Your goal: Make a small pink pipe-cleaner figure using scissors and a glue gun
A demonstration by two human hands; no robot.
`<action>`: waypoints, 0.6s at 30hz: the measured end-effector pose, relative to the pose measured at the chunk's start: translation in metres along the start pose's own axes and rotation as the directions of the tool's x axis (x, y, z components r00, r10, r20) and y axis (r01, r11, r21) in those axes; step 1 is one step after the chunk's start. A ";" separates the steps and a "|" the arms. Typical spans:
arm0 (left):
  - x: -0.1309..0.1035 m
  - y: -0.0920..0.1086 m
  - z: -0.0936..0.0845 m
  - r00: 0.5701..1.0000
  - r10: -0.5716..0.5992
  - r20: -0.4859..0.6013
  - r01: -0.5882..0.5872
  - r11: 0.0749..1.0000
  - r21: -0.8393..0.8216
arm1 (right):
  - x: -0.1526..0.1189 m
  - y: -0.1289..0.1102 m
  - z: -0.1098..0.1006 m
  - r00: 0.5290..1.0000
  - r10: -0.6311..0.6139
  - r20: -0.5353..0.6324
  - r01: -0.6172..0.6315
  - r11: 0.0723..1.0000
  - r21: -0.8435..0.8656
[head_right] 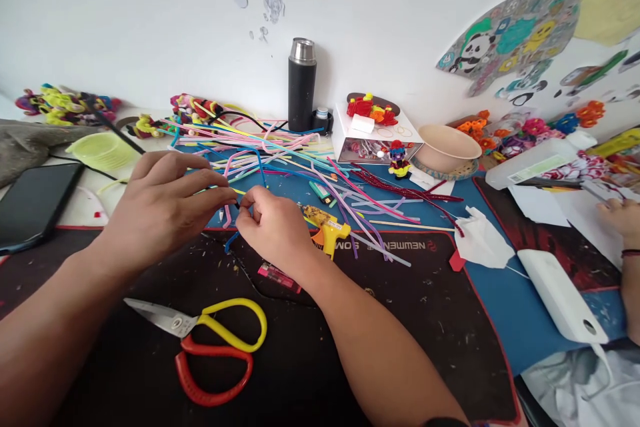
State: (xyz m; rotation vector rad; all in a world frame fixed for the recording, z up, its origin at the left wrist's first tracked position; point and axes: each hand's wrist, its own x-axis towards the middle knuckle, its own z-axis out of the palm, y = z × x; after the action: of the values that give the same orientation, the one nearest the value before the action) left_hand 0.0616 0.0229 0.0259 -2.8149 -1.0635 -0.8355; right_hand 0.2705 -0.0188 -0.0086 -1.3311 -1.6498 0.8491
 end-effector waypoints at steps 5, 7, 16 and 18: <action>0.002 0.011 -0.012 0.953 -0.201 -0.228 0.193 0.979 -0.059 | 0.003 0.001 -0.002 0.992 0.124 -0.025 -0.114 0.961 0.254; 0.004 0.014 -0.014 0.943 -0.325 -0.066 0.303 0.924 -0.232 | 0.004 0.001 -0.003 0.987 0.158 -0.025 -0.141 0.931 0.337; 0.008 0.000 0.005 0.867 -0.424 0.262 0.487 0.608 -0.627 | 0.002 0.000 -0.001 0.985 0.173 0.023 -0.168 0.905 0.391; 0.008 0.000 0.004 0.878 -0.412 0.244 0.465 0.611 -0.641 | 0.001 -0.001 -0.001 0.986 0.162 0.028 -0.161 0.919 0.360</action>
State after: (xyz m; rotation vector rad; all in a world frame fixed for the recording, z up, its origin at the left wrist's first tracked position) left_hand 0.0687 0.0284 0.0261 -3.1926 -1.8515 -1.4496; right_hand 0.2707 -0.0178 -0.0074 -1.2150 -1.3125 1.1857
